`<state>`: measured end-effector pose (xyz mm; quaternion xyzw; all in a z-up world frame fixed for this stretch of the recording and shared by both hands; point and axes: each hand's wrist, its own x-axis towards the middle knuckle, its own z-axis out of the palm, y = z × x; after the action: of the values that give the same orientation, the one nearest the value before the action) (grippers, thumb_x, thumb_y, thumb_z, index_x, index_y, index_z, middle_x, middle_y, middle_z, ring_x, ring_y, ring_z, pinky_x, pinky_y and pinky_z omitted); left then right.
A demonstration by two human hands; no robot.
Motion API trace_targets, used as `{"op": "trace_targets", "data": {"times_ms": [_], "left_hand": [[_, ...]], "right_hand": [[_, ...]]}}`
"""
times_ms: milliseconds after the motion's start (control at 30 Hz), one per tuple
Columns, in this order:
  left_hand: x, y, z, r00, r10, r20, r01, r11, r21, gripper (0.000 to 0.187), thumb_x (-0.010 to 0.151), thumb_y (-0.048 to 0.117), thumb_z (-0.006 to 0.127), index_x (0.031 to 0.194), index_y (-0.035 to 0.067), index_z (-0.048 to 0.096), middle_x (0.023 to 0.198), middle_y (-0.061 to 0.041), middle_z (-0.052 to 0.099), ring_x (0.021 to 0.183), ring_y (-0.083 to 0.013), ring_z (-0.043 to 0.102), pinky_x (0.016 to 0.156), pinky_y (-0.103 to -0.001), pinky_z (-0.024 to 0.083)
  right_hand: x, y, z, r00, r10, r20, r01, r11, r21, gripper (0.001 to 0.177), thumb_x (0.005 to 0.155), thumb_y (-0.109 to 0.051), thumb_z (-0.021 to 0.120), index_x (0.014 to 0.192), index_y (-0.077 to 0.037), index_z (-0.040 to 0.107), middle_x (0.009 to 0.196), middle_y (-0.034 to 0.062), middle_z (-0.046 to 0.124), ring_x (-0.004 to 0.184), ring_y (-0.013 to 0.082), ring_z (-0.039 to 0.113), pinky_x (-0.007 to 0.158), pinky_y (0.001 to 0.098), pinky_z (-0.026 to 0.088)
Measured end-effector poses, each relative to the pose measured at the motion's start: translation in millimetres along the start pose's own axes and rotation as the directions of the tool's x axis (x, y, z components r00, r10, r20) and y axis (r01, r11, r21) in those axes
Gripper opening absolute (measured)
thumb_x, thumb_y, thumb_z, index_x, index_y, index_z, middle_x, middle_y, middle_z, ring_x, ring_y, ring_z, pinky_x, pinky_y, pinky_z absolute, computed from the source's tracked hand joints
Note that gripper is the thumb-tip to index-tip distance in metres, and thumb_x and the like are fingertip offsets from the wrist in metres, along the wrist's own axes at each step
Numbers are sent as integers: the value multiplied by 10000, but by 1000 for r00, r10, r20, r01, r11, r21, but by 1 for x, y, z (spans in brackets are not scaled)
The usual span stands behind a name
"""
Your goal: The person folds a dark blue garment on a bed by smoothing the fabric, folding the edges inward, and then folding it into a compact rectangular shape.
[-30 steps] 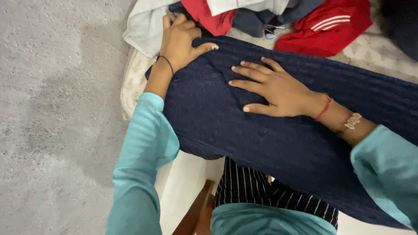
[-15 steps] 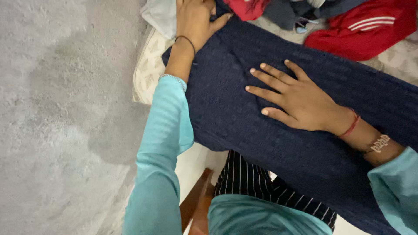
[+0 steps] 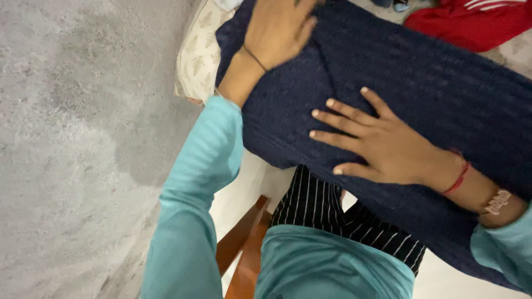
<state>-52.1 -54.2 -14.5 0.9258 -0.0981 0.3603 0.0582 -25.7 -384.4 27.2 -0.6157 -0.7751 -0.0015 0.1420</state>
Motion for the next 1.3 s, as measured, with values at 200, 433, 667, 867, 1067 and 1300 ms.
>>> {"op": "trace_targets", "data": {"times_ms": [200,433,667,867,1067,1300], "left_hand": [[-6,40,-39,994,16,106,0,989,-148,283,972,329,783,1002,104,615,967,-82,604,940,-310,608,825,-444,476],[-8,43,-37,990,-44,135,68,981,-181,272,959,308,799,961,114,608,867,-43,596,858,-266,613,782,-408,504],[-5,43,-37,994,-29,102,46,984,-172,274,931,304,801,960,114,606,868,-41,603,860,-271,623,783,-417,508],[-7,44,-36,996,-18,85,32,986,-166,272,942,303,793,970,116,598,898,-53,609,887,-273,624,814,-417,505],[-2,45,-51,987,-18,158,74,930,-361,272,893,305,828,994,114,664,874,-27,631,882,-240,628,829,-391,487],[11,72,-107,885,110,452,309,586,-749,306,957,344,749,1128,91,727,989,-30,742,879,-214,688,742,-316,542]], "right_hand": [[5,-17,-1,1000,19,19,-18,999,-27,673,930,-605,493,1490,-230,486,1606,111,369,1498,286,294,1194,670,113],[14,-47,4,978,15,208,-4,999,-51,807,730,-479,747,1476,-279,511,1664,67,270,1540,293,204,1150,704,135],[22,-78,32,904,-30,427,326,693,-643,767,884,-458,520,1601,-230,369,1702,74,211,1559,280,171,1169,568,241],[31,-88,49,820,-158,550,543,517,-662,546,960,-375,454,1284,25,637,1464,220,522,1395,355,415,1083,453,397],[24,-86,47,939,-334,86,343,881,-327,296,930,-233,583,1094,-20,706,1025,105,669,967,256,607,788,360,495],[20,-49,32,792,498,-354,-172,738,653,445,722,131,487,1112,-13,646,1054,120,676,1011,222,687,906,344,535]]}}
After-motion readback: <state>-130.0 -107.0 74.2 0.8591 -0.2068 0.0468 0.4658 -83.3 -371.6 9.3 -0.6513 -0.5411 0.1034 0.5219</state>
